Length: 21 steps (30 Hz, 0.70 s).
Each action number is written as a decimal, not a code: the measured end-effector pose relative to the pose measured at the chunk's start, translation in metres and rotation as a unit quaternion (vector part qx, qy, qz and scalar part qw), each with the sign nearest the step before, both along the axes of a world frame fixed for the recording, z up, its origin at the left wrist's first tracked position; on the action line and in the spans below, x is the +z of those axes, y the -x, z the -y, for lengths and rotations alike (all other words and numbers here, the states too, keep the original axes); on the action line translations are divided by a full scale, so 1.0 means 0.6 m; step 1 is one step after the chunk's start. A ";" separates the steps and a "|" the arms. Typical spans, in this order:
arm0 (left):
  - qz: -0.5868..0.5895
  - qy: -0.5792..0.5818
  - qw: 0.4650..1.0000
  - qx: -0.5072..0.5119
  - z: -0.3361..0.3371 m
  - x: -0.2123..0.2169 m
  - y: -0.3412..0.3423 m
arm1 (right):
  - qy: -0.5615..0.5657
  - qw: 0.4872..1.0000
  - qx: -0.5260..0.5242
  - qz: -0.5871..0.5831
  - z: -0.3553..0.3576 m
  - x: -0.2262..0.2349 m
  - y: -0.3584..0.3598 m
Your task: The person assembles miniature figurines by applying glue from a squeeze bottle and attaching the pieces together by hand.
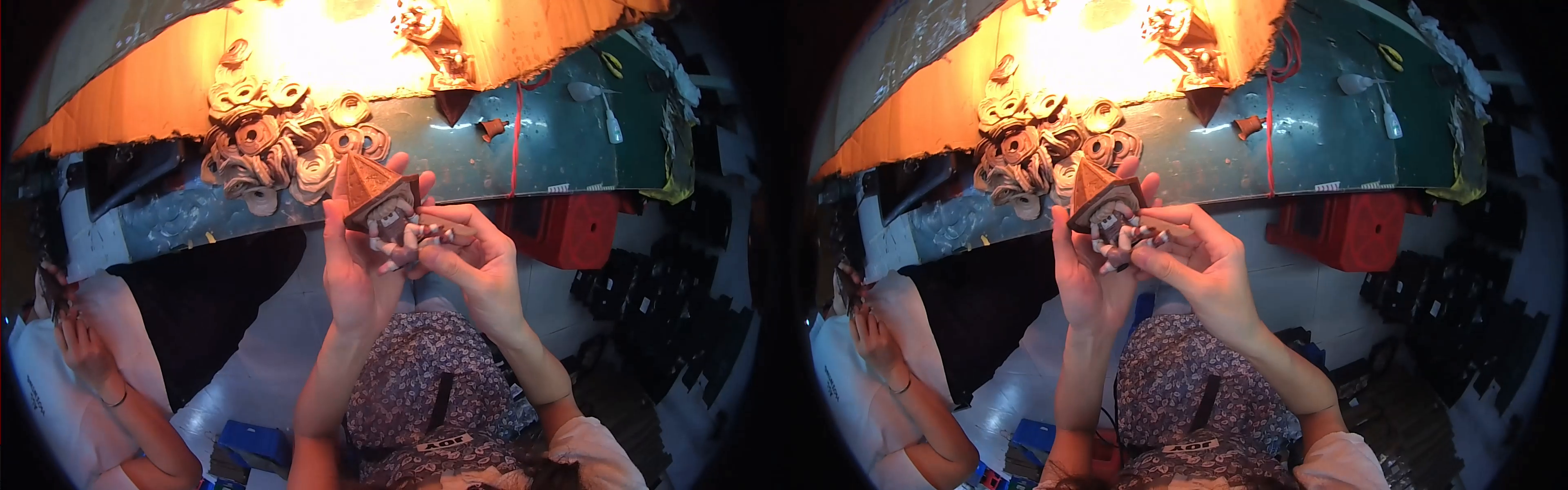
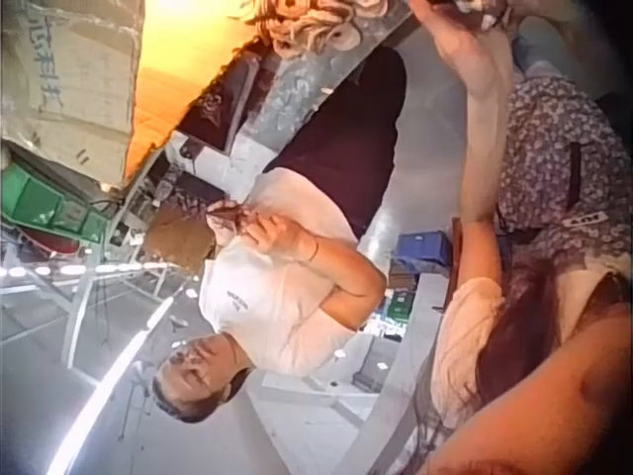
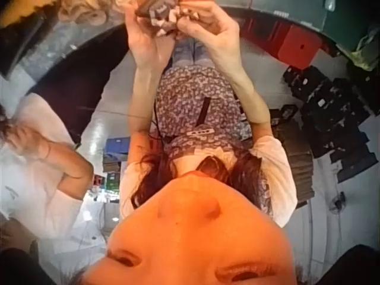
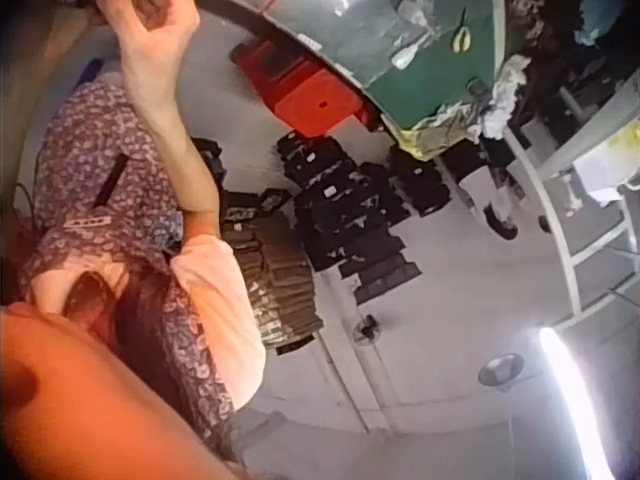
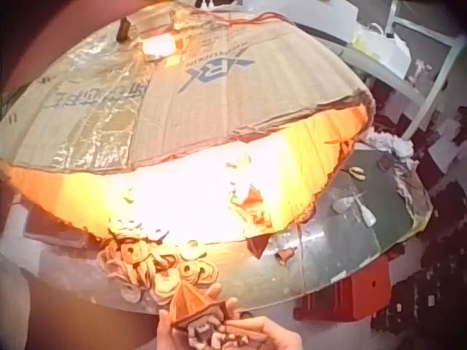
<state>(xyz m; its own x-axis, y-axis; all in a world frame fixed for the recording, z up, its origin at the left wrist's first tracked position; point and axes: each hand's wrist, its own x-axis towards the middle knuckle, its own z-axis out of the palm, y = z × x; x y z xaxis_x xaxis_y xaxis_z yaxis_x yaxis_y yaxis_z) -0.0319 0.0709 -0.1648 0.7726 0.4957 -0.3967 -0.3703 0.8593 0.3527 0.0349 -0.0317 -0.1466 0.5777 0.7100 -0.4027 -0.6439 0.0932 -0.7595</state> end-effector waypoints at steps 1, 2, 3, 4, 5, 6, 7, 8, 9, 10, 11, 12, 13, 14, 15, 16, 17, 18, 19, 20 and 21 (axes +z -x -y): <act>0.006 0.003 1.000 -0.008 0.000 -0.005 0.003 | 0.019 0.996 0.026 0.088 0.010 -0.005 0.000; 0.026 -0.009 0.999 -0.020 -0.002 -0.017 0.007 | 0.041 0.982 0.049 0.176 0.021 -0.014 -0.007; 0.049 -0.021 0.998 -0.030 -0.008 -0.023 0.009 | 0.064 0.973 0.025 0.220 0.033 -0.016 -0.028; -0.028 -0.006 0.999 -0.019 -0.015 -0.020 0.011 | 0.087 0.961 0.002 0.263 0.046 -0.020 -0.058; -0.006 -0.013 0.999 -0.045 -0.026 -0.023 0.016 | 0.099 0.956 -0.149 0.234 0.057 -0.033 -0.092; -0.008 -0.003 0.999 -0.051 -0.032 -0.019 0.017 | 0.140 0.919 -0.266 0.256 0.073 -0.061 -0.140; -0.013 0.008 0.998 -0.058 -0.032 -0.019 0.013 | 0.202 0.871 -0.326 0.308 0.085 -0.082 -0.194; -0.013 0.007 0.998 -0.062 -0.029 -0.018 0.007 | 0.232 0.832 -0.343 0.369 0.105 -0.114 -0.255; 0.021 -0.023 0.995 -0.091 -0.030 -0.018 0.003 | 0.257 0.793 -0.353 0.425 0.123 -0.151 -0.313; 0.054 -0.052 0.990 -0.118 -0.031 -0.016 -0.002 | 0.308 0.758 -0.356 0.451 0.133 -0.175 -0.365; 0.057 -0.017 0.992 -0.113 -0.028 -0.006 -0.012 | 0.357 0.722 -0.355 0.475 0.140 -0.194 -0.406; 0.071 -0.039 0.990 -0.119 -0.028 -0.010 -0.015 | 0.351 0.744 -0.334 0.459 0.139 -0.203 -0.429; 0.087 -0.061 0.986 -0.128 -0.028 -0.012 -0.020 | 0.347 0.764 -0.314 0.444 0.142 -0.208 -0.453; 0.091 -0.044 0.987 -0.128 -0.028 -0.004 -0.026 | 0.307 0.787 -0.279 0.456 0.164 -0.227 -0.485; 0.082 -0.053 0.988 -0.116 -0.030 -0.001 -0.025 | 0.317 0.806 -0.249 0.433 0.140 -0.201 -0.461; 0.076 -0.097 0.984 -0.126 -0.032 0.001 -0.026 | 0.304 0.808 -0.236 0.446 0.143 -0.209 -0.458; 0.074 -0.135 0.978 -0.141 -0.033 0.001 -0.029 | 0.297 0.807 -0.226 0.459 0.154 -0.215 -0.456; 0.085 -0.131 0.978 -0.135 -0.038 0.001 -0.030 | 0.252 0.827 -0.227 0.448 0.146 -0.203 -0.424; 0.075 -0.137 0.980 -0.126 -0.044 0.001 -0.025 | 0.204 0.848 -0.226 0.435 0.127 -0.181 -0.376; 0.064 -0.157 0.978 -0.121 -0.050 0.002 -0.020 | 0.180 0.867 -0.216 0.412 0.105 -0.149 -0.324; 0.057 -0.172 0.976 -0.120 -0.052 0.001 -0.019 | 0.161 0.882 -0.208 0.391 0.093 -0.112 -0.270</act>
